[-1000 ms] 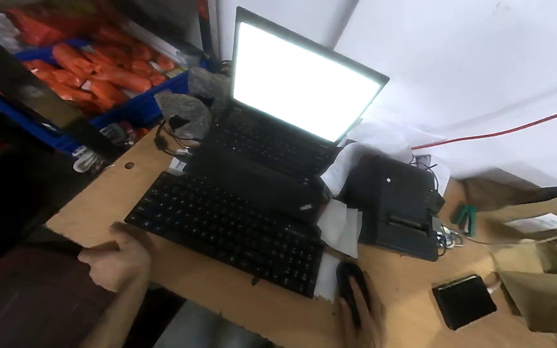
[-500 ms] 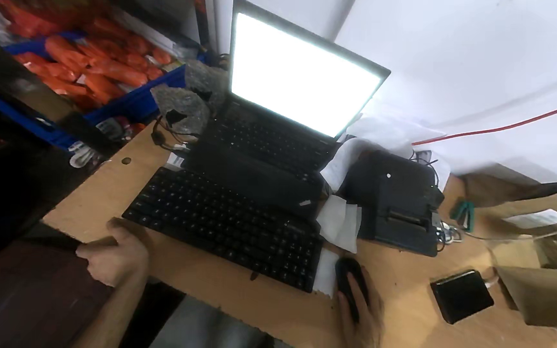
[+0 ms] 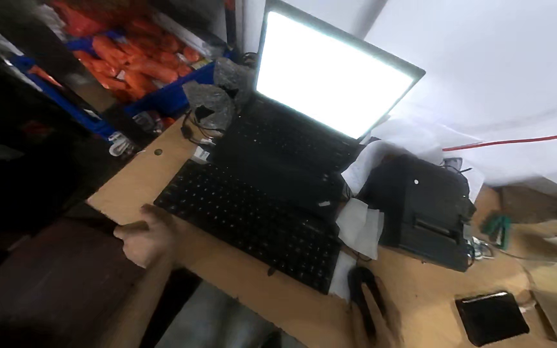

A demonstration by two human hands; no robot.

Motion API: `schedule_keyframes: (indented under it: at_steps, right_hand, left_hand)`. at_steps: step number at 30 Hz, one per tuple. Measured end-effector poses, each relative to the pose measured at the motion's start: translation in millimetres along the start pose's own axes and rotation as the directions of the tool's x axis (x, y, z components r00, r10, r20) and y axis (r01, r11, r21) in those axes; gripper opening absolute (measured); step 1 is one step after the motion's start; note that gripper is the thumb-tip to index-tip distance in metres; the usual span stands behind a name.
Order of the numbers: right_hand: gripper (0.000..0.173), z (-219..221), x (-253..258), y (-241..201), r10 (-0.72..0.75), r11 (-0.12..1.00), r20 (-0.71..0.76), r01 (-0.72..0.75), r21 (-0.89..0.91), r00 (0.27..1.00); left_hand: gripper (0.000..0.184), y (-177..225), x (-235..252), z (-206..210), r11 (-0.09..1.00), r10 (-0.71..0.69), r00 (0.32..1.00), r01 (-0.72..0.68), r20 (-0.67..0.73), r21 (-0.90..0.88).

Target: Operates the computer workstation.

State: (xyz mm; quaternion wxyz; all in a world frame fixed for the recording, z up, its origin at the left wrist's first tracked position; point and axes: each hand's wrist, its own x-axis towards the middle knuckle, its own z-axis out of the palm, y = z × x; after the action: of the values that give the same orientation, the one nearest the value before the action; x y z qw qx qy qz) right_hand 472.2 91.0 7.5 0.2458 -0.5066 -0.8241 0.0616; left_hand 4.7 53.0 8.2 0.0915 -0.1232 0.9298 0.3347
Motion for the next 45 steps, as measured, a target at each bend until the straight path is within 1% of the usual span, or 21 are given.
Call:
schedule_keyframes:
  at_steps: [4, 12, 17, 19, 24, 30, 33, 39, 45]
  right_hand:
    - [0.040, 0.4, -0.8, 2.8, -0.018, 0.999, -0.005, 0.018, -0.027, 1.000]
    - [0.039, 1.1, -0.3, 3.7, -0.039, 0.999, -0.015, 0.039, -0.027, 0.999]
    - [0.049, 2.0, -1.1, 1.6, -0.026, 0.998, -0.021, 0.025, -0.052, 0.999]
    - [0.048, 2.5, -1.2, 2.3, -0.032, 0.998, -0.015, 0.031, -0.052, 0.999]
    - [0.042, 2.0, -1.3, 3.2, -0.032, 0.999, -0.002, 0.032, -0.033, 0.999]
    - [0.043, -0.2, -0.4, -0.6, -0.022, 0.999, 0.008, 0.022, -0.040, 1.000]
    - [0.043, 1.5, -0.9, 1.7, -0.048, 0.998, 0.005, 0.048, -0.044, 0.999]
    - [0.041, -0.2, 1.3, 0.7, -0.072, 0.996, 0.053, 0.075, -0.051, 0.996]
    - [0.041, 3.5, 0.4, 4.8, -0.123, 0.991, 0.025, 0.124, -0.055, 0.992]
  left_hand:
    - [0.081, 2.9, -3.6, -2.9, 1.000, -0.023, 0.999, 0.023, 0.032, 0.018]
    - [0.078, 2.5, -4.0, -0.6, 1.000, -0.002, 1.000, 0.002, -0.012, 0.009]
    - [0.080, 2.6, -3.3, -1.5, 1.000, -0.014, 1.000, 0.014, 0.006, -0.003]
    - [0.082, -0.6, -0.8, 0.2, 1.000, 0.003, 1.000, -0.002, 0.003, -0.016]
    - [0.080, 3.0, -2.8, -1.4, 1.000, -0.023, 1.000, 0.023, 0.003, 0.000]
    - [0.079, 1.8, -3.1, -1.7, 1.000, -0.002, 1.000, 0.001, 0.010, 0.012]
    - [0.079, 5.1, -4.8, -3.6, 1.000, -0.021, 1.000, 0.021, 0.016, 0.004]
    - [0.077, 6.6, -6.5, -4.8, 1.000, -0.020, 1.000, 0.019, 0.017, 0.003]
    - [0.077, 6.5, -5.3, -4.0, 0.999, -0.033, 0.999, 0.033, 0.018, 0.003]
